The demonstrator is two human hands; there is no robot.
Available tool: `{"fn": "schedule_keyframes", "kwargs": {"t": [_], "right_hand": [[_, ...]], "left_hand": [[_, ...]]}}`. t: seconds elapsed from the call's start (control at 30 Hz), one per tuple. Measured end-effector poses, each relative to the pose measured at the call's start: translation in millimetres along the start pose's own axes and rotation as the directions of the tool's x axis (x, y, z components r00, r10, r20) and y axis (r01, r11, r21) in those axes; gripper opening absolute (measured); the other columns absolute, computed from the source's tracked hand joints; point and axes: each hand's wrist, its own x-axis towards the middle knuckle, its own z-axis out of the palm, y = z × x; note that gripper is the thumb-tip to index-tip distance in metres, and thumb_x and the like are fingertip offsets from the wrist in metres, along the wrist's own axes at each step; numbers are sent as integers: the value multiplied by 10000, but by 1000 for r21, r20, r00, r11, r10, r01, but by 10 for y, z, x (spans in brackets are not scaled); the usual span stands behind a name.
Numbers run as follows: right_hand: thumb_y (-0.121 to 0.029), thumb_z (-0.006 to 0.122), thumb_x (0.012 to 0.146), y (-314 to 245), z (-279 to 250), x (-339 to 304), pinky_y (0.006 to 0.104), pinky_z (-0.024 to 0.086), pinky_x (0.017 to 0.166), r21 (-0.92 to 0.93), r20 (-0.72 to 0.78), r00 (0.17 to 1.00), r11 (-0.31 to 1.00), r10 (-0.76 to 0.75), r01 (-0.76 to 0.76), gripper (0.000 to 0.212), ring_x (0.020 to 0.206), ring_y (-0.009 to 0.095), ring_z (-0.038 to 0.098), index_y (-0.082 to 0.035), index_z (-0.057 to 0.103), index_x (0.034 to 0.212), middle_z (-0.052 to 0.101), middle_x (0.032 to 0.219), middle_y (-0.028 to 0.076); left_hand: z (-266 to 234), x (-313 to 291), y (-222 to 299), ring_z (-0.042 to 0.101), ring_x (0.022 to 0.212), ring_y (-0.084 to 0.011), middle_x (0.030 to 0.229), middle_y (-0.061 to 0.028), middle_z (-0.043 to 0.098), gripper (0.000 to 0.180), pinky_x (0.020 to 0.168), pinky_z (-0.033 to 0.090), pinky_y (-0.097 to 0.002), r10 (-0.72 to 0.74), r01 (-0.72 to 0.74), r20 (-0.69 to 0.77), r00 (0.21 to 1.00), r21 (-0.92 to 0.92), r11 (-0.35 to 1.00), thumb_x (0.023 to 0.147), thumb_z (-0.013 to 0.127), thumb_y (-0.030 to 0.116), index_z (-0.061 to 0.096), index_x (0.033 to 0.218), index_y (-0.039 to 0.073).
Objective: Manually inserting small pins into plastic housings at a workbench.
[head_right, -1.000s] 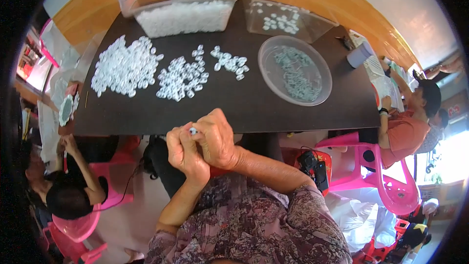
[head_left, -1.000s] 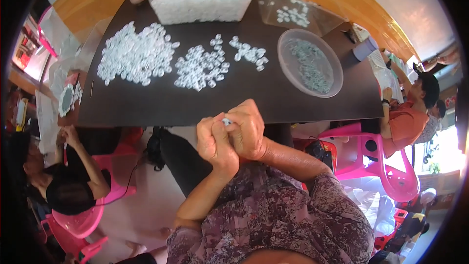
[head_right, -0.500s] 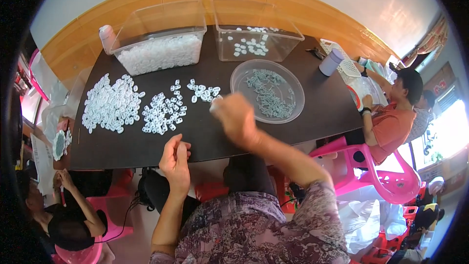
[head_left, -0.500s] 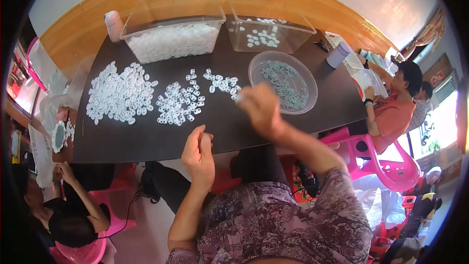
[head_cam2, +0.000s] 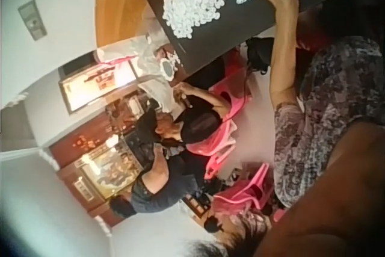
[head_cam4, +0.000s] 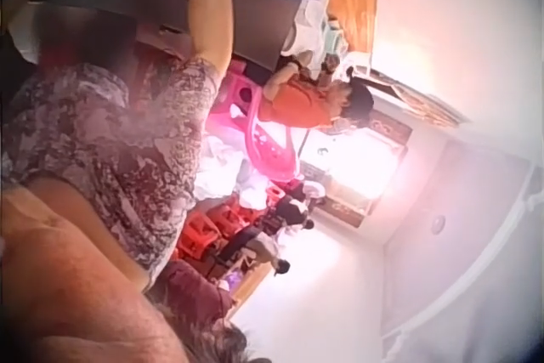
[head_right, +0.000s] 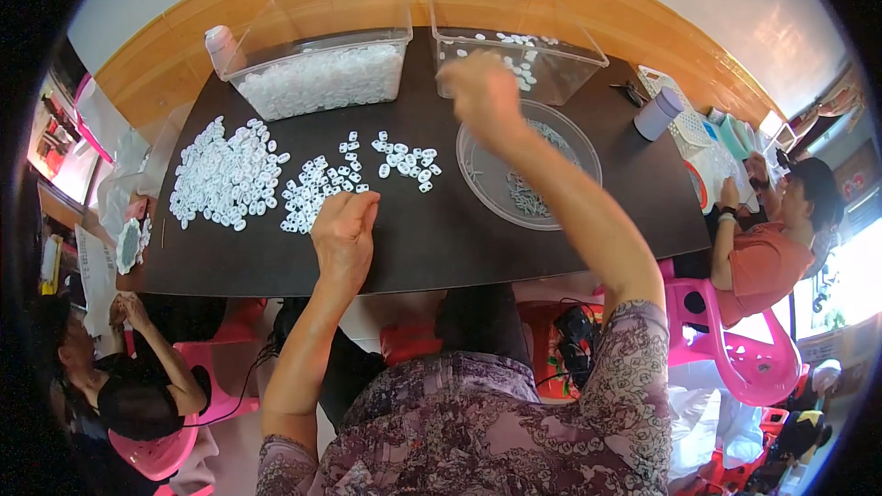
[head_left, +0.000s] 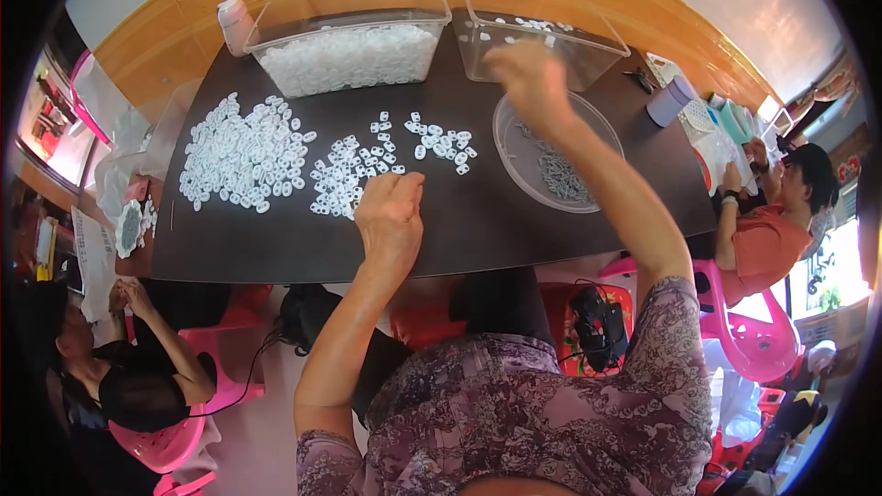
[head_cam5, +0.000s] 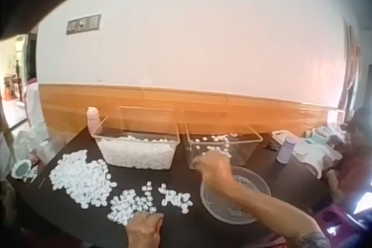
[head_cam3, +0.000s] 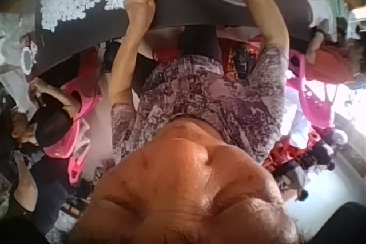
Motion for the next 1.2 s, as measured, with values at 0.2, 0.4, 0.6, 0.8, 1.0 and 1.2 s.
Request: {"fn": "schedule_keyframes", "kwargs": {"t": [0.2,0.4,0.6,0.8,1.0,1.2], "right_hand": [[-65,663,676,-603,369,-636,384,435,649,184,259,965,983,-37,-12,54,746,275,519,-78,637,721,556,729,87],[-33,647,654,-676,430,-648,391,411,662,128,315,943,989,-105,68,50,755,285,500,-44,602,671,536,725,109],[-19,628,638,-710,479,-620,390,407,663,84,381,915,991,-130,106,47,754,285,506,-32,584,646,551,726,116],[-61,626,644,-683,514,-571,406,431,658,35,424,900,995,-102,96,49,747,308,542,-31,588,643,590,722,138],[-47,599,742,-569,134,-389,405,443,599,154,241,966,979,93,-133,51,661,311,556,-22,556,735,575,704,153],[-54,628,764,-709,-287,-417,296,465,628,215,317,903,905,292,-368,113,669,179,565,7,591,852,581,738,107]], "left_hand": [[95,-92,37,545,679,-268,696,-88,528,120,590,437,-364,-20,22,41,999,-28,999,727,650,3,623,833,50],[25,-203,-24,543,666,-269,684,-91,514,122,577,432,-365,-57,58,22,998,-47,997,723,650,-8,619,830,44],[-72,-241,-75,547,664,-268,685,-91,524,126,579,432,-364,-77,77,5,997,-56,995,721,653,-12,621,832,38],[-39,-181,-57,554,684,-272,698,-87,535,133,585,441,-380,-58,57,-18,998,-62,996,703,661,-2,616,818,46],[131,-67,-2,553,694,-260,691,-84,539,98,610,443,-368,-5,5,47,999,0,1000,728,660,24,635,817,55],[576,112,76,551,693,-263,698,-75,527,83,588,448,-386,74,-80,109,991,51,996,704,690,69,630,761,64]]}}
